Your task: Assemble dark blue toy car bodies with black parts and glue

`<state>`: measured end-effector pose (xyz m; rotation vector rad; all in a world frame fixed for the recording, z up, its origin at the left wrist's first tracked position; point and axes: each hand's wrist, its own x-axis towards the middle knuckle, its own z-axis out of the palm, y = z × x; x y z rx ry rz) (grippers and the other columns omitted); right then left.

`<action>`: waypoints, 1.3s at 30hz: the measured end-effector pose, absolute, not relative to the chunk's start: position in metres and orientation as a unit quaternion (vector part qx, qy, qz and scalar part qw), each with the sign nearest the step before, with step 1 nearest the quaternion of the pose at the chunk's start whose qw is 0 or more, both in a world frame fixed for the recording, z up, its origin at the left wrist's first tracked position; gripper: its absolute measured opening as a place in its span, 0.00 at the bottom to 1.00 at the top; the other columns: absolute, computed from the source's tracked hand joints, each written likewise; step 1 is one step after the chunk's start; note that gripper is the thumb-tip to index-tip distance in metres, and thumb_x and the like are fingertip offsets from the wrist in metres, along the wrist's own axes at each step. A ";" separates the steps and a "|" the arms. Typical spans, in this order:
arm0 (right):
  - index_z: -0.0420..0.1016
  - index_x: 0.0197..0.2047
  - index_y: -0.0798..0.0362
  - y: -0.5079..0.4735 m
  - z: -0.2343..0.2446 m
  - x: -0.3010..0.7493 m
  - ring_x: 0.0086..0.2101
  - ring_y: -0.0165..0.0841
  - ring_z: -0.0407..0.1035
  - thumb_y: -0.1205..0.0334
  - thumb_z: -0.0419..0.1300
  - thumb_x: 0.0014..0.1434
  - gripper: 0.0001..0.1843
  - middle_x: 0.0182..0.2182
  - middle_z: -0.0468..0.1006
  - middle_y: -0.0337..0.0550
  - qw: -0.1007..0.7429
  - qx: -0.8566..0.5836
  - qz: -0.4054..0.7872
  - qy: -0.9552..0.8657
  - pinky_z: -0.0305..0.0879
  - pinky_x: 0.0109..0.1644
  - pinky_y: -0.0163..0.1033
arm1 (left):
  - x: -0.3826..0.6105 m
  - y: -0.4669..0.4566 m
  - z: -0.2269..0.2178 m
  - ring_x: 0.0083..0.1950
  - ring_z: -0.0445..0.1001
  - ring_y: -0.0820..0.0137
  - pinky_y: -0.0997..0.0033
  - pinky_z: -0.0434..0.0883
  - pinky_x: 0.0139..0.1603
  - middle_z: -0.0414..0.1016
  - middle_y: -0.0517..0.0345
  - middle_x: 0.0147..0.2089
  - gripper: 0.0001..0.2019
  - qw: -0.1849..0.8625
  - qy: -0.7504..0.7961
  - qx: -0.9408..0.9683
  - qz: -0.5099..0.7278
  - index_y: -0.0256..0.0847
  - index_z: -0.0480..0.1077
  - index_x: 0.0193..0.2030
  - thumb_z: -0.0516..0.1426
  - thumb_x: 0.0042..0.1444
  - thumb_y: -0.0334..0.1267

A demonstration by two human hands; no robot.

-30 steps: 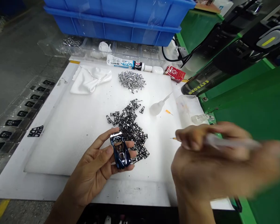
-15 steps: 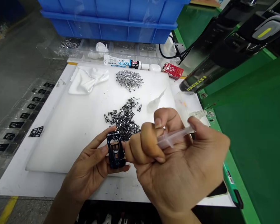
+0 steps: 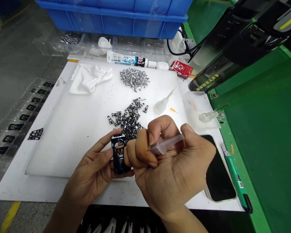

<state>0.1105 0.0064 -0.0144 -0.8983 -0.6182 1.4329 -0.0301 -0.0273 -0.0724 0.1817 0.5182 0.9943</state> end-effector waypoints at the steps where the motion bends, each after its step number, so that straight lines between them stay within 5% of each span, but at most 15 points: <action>1: 0.67 0.24 0.50 0.007 -0.015 0.110 0.13 0.27 0.46 0.44 0.50 0.62 0.22 0.11 0.52 0.31 0.618 -0.394 0.625 -0.269 0.56 0.17 0.35 | -0.030 -0.027 -0.073 0.44 0.84 0.67 0.55 0.83 0.50 0.84 0.55 0.43 0.20 0.843 0.245 0.083 0.472 0.48 0.72 0.65 0.56 0.70 0.30; 39: 0.66 0.23 0.49 0.010 -0.014 0.107 0.12 0.26 0.43 0.48 0.52 0.58 0.18 0.11 0.52 0.30 0.630 -0.414 0.608 -0.251 0.53 0.15 0.33 | -0.030 -0.027 -0.075 0.43 0.85 0.67 0.57 0.83 0.49 0.86 0.55 0.41 0.20 0.847 0.207 0.079 0.483 0.44 0.71 0.65 0.51 0.72 0.26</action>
